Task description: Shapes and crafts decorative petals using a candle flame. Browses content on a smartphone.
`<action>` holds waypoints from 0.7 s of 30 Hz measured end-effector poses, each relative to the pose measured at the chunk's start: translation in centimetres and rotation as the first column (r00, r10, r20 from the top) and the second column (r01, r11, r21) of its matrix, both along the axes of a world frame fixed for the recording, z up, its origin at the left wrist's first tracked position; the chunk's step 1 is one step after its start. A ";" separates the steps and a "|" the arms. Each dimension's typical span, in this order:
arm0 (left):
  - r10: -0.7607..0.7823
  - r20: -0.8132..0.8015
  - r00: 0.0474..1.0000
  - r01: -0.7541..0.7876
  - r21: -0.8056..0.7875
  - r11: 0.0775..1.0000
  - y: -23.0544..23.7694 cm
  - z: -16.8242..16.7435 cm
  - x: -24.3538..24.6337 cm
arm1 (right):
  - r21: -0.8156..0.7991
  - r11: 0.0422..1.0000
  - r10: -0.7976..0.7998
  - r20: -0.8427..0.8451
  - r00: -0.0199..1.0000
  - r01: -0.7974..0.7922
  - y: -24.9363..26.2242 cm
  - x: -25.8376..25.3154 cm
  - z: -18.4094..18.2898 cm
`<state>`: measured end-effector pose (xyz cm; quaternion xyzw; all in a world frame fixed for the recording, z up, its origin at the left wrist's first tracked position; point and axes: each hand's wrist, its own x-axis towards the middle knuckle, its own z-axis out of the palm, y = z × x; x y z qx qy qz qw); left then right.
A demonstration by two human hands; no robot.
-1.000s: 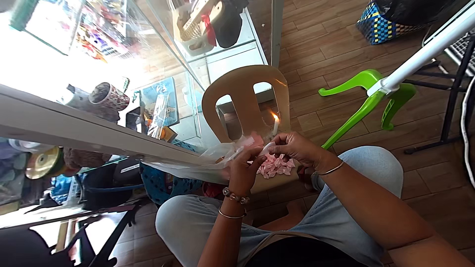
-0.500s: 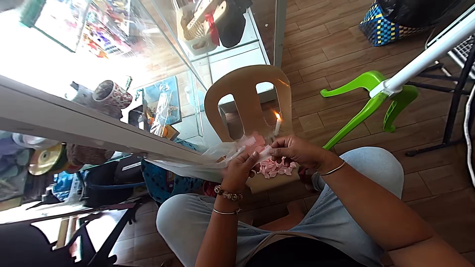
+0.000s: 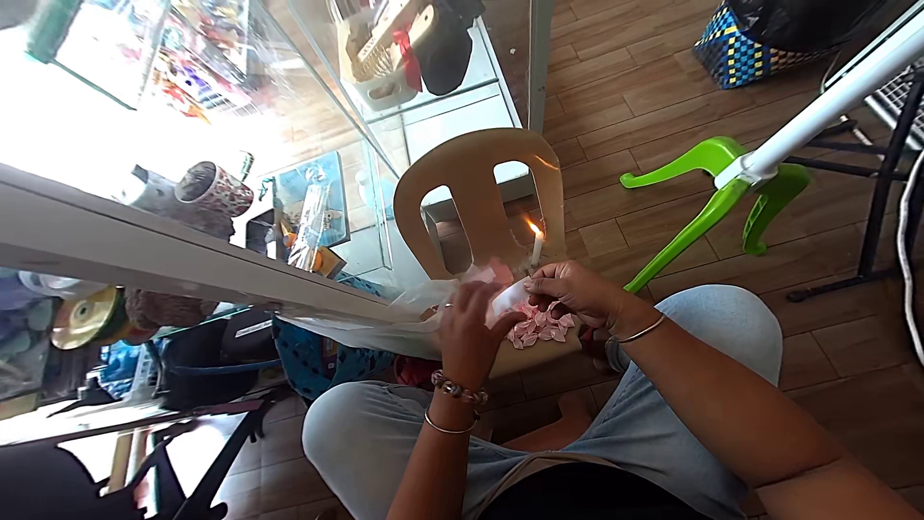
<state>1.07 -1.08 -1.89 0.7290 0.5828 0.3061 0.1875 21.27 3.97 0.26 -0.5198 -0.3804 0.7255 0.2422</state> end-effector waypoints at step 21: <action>0.389 0.620 0.681 0.142 -0.633 0.761 0.3 1.8 0.2 | 0.505 0.835 0.178 0.127 0.976 -0.218 -0.2 0.8 -0.7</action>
